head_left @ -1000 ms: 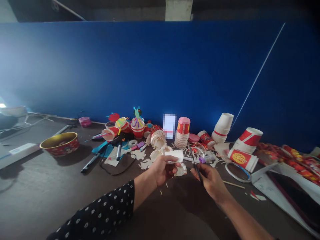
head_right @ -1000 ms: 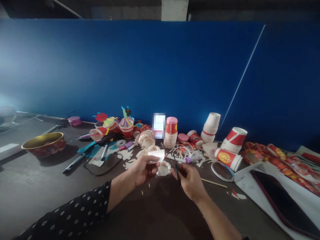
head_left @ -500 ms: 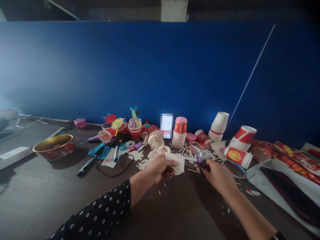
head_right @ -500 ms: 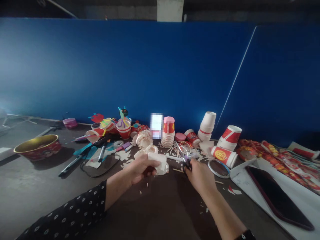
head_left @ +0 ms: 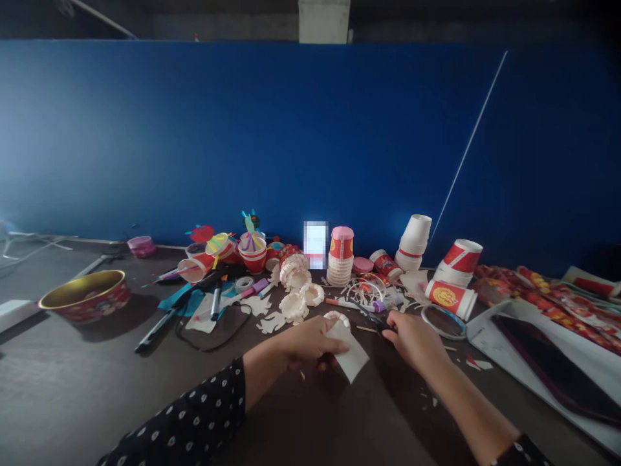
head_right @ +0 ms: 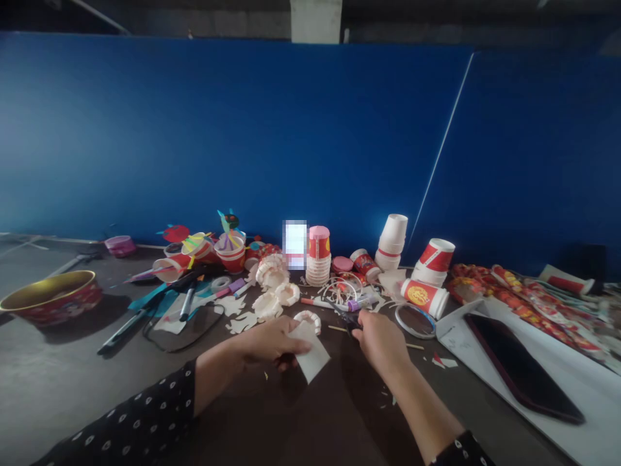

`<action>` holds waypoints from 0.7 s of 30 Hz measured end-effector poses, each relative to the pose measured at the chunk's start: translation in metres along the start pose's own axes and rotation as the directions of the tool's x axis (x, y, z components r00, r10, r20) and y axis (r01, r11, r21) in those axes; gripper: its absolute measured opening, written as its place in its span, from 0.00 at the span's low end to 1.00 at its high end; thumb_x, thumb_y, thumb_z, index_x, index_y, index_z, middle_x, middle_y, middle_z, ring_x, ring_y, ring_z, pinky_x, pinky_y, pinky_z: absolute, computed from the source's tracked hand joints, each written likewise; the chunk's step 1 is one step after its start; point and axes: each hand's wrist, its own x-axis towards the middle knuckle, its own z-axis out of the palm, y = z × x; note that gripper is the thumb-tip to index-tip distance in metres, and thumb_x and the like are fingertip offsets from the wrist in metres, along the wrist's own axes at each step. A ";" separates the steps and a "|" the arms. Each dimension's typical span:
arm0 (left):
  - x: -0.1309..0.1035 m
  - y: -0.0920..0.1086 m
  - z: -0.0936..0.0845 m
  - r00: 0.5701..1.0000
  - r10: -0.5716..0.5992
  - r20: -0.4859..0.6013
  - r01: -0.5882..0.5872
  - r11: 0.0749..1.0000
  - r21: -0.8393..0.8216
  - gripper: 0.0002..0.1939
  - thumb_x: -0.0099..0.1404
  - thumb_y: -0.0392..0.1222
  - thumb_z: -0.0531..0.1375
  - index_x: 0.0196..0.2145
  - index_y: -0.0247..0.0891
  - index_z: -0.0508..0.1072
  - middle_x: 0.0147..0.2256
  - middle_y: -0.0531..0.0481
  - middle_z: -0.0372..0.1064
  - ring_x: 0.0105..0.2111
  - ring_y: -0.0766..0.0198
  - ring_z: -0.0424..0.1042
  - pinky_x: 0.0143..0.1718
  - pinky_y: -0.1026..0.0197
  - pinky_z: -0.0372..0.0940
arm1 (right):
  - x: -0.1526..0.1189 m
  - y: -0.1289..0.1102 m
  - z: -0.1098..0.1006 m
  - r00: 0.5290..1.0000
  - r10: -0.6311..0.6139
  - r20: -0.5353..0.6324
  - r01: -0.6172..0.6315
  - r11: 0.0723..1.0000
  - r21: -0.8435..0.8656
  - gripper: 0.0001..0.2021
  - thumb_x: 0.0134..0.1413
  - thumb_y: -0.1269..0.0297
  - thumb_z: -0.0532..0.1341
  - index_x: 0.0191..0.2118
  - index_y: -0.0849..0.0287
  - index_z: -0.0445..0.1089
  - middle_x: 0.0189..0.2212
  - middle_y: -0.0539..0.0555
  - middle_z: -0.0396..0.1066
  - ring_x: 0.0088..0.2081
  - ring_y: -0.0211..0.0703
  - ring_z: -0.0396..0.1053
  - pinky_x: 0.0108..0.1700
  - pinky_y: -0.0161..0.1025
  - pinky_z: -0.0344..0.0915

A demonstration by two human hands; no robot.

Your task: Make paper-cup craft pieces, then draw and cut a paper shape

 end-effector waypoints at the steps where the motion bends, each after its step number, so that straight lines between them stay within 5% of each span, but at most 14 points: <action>1: -0.002 0.001 0.000 0.998 -0.028 0.049 0.024 0.997 0.078 0.09 0.52 0.41 0.62 0.22 0.35 0.67 0.15 0.55 0.62 0.12 0.73 0.57 0.12 0.71 0.48 | 0.000 -0.001 -0.001 1.000 -0.002 -0.005 0.002 1.000 -0.005 0.03 0.52 0.67 0.59 0.31 0.58 0.70 0.30 0.56 0.74 0.34 0.47 0.71 0.30 0.37 0.55; 4: -0.003 0.001 0.001 0.987 -0.109 0.116 0.075 0.962 0.263 0.10 0.55 0.44 0.59 0.23 0.36 0.65 0.17 0.55 0.63 0.12 0.73 0.58 0.13 0.70 0.51 | -0.003 -0.008 -0.004 0.998 -0.006 -0.062 0.008 1.000 0.030 0.09 0.56 0.66 0.54 0.33 0.60 0.71 0.34 0.59 0.73 0.35 0.47 0.70 0.32 0.38 0.57; 6: -0.002 -0.002 0.001 0.985 -0.110 0.130 0.068 0.954 0.291 0.09 0.54 0.43 0.59 0.24 0.36 0.65 0.18 0.55 0.63 0.13 0.73 0.58 0.14 0.70 0.52 | -0.006 -0.016 -0.005 0.996 -0.058 -0.072 0.074 0.970 0.232 0.11 0.58 0.61 0.54 0.33 0.59 0.71 0.32 0.57 0.73 0.33 0.46 0.69 0.32 0.37 0.58; 9: 0.001 -0.008 0.001 0.984 -0.069 0.163 0.014 0.947 0.320 0.07 0.54 0.42 0.58 0.25 0.35 0.68 0.18 0.55 0.62 0.13 0.72 0.58 0.15 0.69 0.53 | -0.012 -0.030 -0.003 0.939 -0.319 0.125 0.159 0.728 0.667 0.15 0.56 0.53 0.55 0.35 0.59 0.71 0.27 0.52 0.73 0.28 0.41 0.69 0.29 0.35 0.60; 11: 0.003 -0.011 0.001 0.987 -0.035 0.160 -0.023 0.939 0.343 0.06 0.53 0.41 0.58 0.24 0.35 0.69 0.17 0.55 0.62 0.14 0.71 0.59 0.15 0.69 0.53 | -0.015 -0.037 0.001 0.881 -0.411 0.233 0.061 0.587 0.807 0.15 0.54 0.51 0.57 0.33 0.60 0.70 0.23 0.50 0.70 0.24 0.38 0.67 0.26 0.33 0.59; 16: 0.002 -0.011 0.001 0.996 0.008 0.084 -0.039 0.924 0.380 0.08 0.54 0.42 0.58 0.26 0.35 0.70 0.16 0.55 0.62 0.13 0.71 0.59 0.14 0.69 0.53 | -0.016 -0.038 0.005 0.845 -0.414 0.338 -0.102 0.495 0.863 0.12 0.49 0.55 0.61 0.29 0.60 0.68 0.17 0.45 0.65 0.18 0.34 0.62 0.19 0.30 0.53; 21: 0.002 -0.006 0.002 1.000 0.003 0.014 -0.008 0.922 0.386 0.05 0.51 0.37 0.57 0.21 0.36 0.65 0.15 0.56 0.61 0.13 0.70 0.59 0.13 0.70 0.52 | -0.016 -0.035 0.006 0.759 -0.452 0.469 -0.198 0.525 0.828 0.06 0.41 0.66 0.63 0.22 0.61 0.66 0.17 0.44 0.64 0.17 0.32 0.63 0.19 0.28 0.54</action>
